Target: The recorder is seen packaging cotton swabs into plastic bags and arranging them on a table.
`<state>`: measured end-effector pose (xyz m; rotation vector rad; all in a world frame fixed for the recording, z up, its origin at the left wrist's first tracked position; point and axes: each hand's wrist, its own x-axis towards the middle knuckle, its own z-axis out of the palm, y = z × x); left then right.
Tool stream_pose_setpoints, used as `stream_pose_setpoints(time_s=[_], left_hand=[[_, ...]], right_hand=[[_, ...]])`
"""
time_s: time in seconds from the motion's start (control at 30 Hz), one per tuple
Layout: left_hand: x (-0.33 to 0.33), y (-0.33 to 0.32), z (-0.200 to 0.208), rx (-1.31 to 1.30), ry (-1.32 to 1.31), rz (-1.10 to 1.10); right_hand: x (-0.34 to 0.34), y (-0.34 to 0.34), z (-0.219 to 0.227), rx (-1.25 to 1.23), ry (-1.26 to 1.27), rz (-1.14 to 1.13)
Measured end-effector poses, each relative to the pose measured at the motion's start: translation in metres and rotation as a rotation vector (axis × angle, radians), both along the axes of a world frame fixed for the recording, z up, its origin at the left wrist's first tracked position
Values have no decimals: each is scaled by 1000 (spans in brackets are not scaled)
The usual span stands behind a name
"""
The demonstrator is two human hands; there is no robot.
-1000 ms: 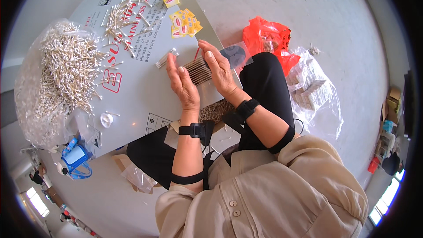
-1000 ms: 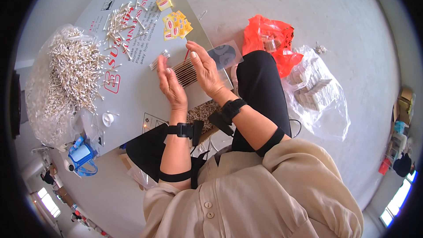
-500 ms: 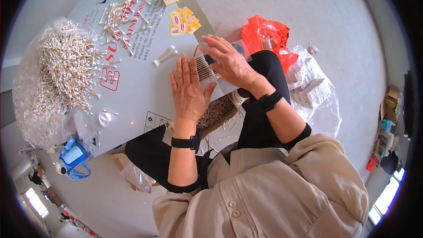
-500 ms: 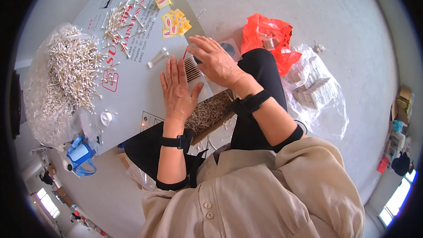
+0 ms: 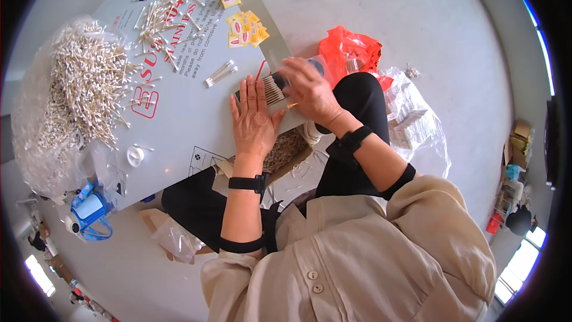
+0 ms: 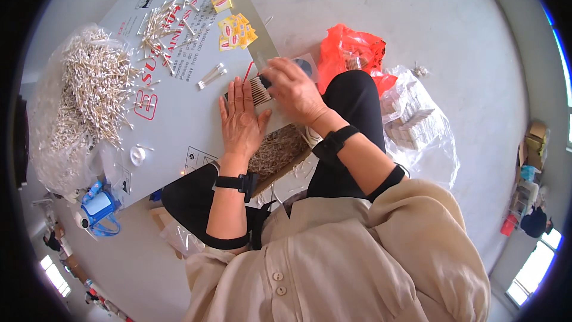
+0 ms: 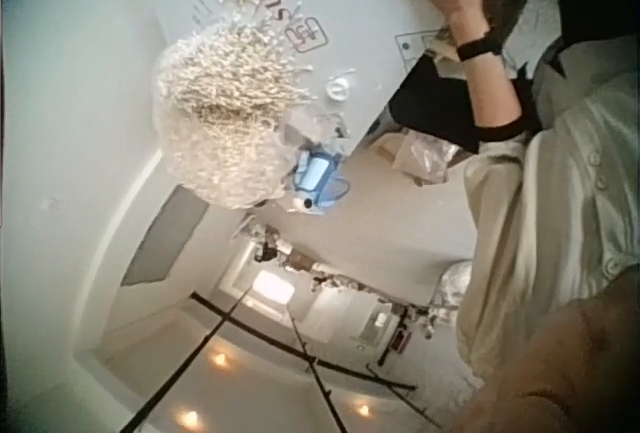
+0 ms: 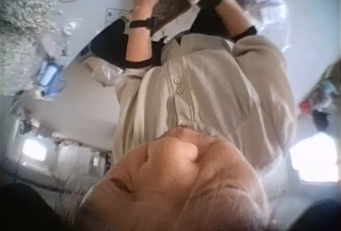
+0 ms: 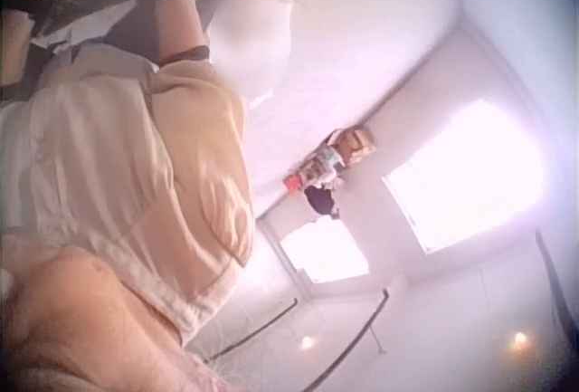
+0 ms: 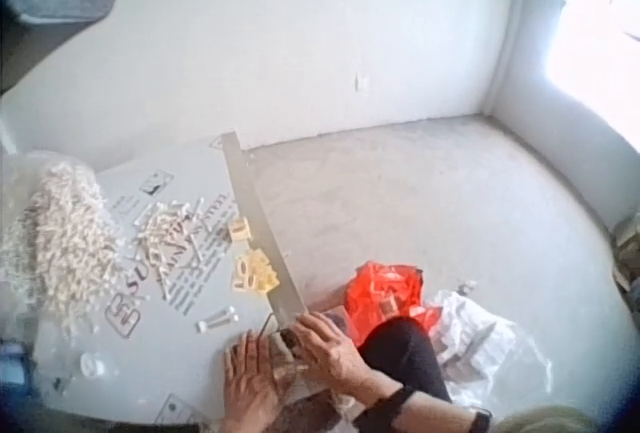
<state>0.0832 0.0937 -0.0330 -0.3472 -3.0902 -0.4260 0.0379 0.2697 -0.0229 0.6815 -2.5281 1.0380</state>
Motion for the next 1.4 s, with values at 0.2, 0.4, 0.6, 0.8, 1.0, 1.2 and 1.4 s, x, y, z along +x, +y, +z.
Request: stream_pose_setpoints(time_s=[0.2,0.4,0.6,0.8,1.0,1.2,1.4], left_hand=[[0,1,0,30,42,-19],[2,-2,-5,53,82,-6],[0,2,-6,52,110,5],[0,4,-9,30,120,28],[-3,17,-12,38,86,110],[-6,29,-10,20,47,148],[-1,35,-8,37,33,107]], right_hand=[[-10,-1,7,206,-282,-85],[-23,-49,46,791,-539,6],[-40,-69,39,878,-575,-50],[-48,-52,37,828,-610,-170],[-49,-16,21,421,-796,-291],[-50,-10,12,281,-838,-269],[-49,-13,21,367,-810,-267]])
